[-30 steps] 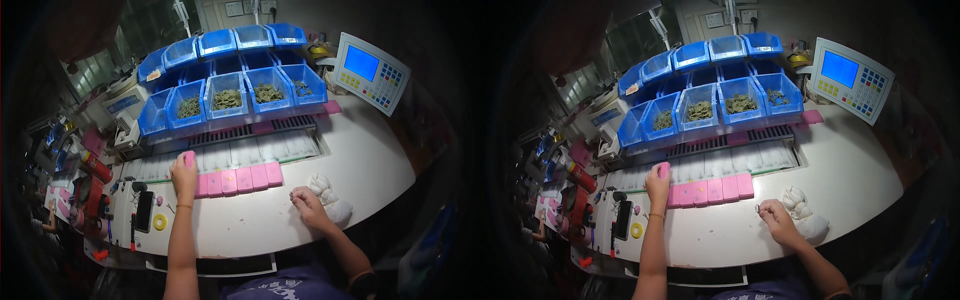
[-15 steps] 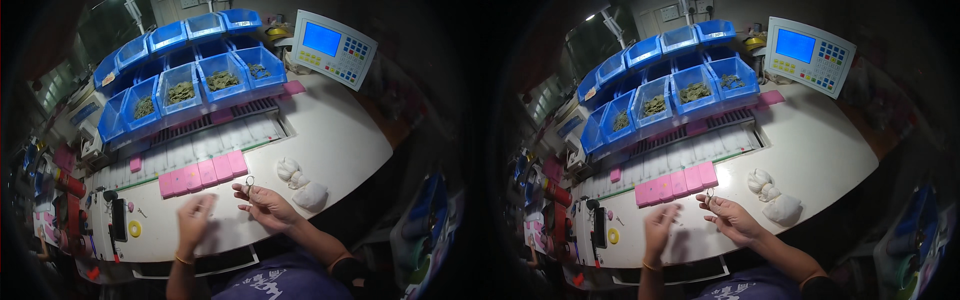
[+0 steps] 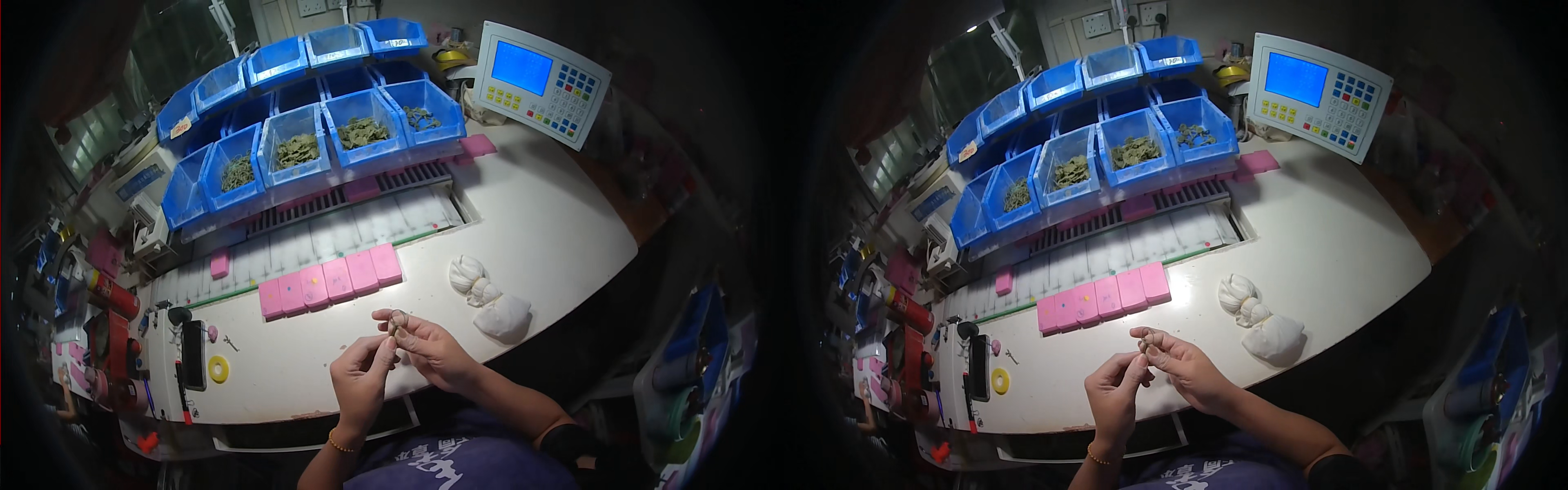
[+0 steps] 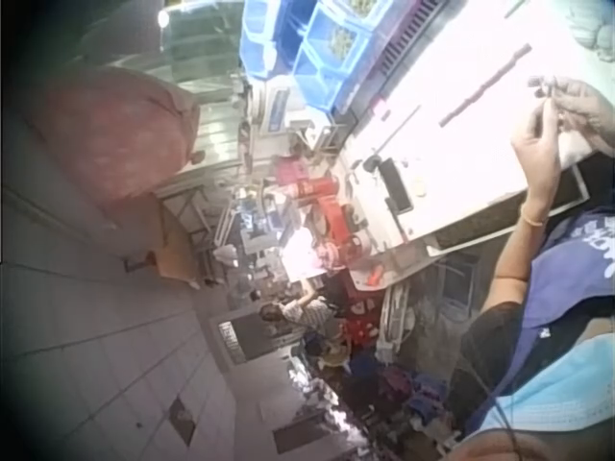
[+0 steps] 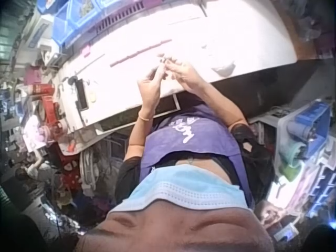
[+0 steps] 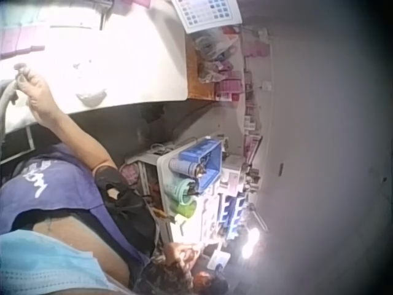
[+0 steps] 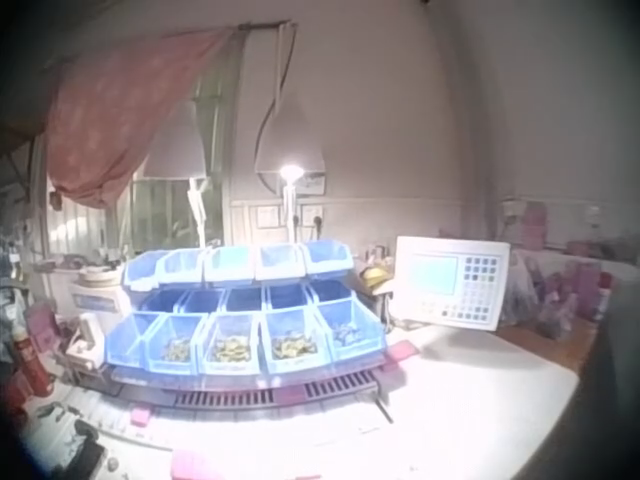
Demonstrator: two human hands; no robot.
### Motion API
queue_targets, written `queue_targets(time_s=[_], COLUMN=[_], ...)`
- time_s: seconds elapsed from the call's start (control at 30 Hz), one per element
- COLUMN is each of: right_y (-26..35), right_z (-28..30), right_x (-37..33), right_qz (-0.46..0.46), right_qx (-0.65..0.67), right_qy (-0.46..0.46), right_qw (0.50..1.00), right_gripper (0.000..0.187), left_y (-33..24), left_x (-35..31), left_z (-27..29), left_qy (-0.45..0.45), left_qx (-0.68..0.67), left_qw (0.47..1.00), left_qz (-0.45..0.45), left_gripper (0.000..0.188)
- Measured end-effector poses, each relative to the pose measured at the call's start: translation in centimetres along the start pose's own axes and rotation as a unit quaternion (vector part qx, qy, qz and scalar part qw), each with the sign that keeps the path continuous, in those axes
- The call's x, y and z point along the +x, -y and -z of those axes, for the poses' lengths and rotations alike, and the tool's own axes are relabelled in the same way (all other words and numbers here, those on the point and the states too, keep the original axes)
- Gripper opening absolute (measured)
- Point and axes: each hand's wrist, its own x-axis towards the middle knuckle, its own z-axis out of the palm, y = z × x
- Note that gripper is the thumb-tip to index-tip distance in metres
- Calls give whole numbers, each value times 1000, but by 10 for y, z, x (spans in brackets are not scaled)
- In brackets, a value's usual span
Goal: Placing small yellow inserts into pink rectangular blocks and wiping them with a cloth.
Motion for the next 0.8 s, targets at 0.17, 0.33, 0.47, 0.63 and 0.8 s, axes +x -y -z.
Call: queue_targets(time_s=[0.17,0.33,0.47,0.63,0.8], right_y=[-2,-2,5,6,4], right_z=[1,2,-3,-7,-11], right_x=[-3,-8,-9,-10,-11], right_qz=[24,105,228,318,329], right_qx=[-49,-183,-395,-499,-504], right_qy=[-24,-66,-84,-111,-106], right_qw=[998,975,886,798,791], right_gripper=[23,11,5,9,10], left_y=[-2,2,11,7,-1], left_x=[-3,-5,-6,-6,-9], left_z=[-4,-5,-6,-11,-10], left_qy=[-26,-13,-46,-91,-103], left_qx=[4,-15,27,162,207], left_qw=[999,999,996,967,952], left_qz=[-28,-26,-65,-173,-202], left_gripper=[13,11,5,7,7])
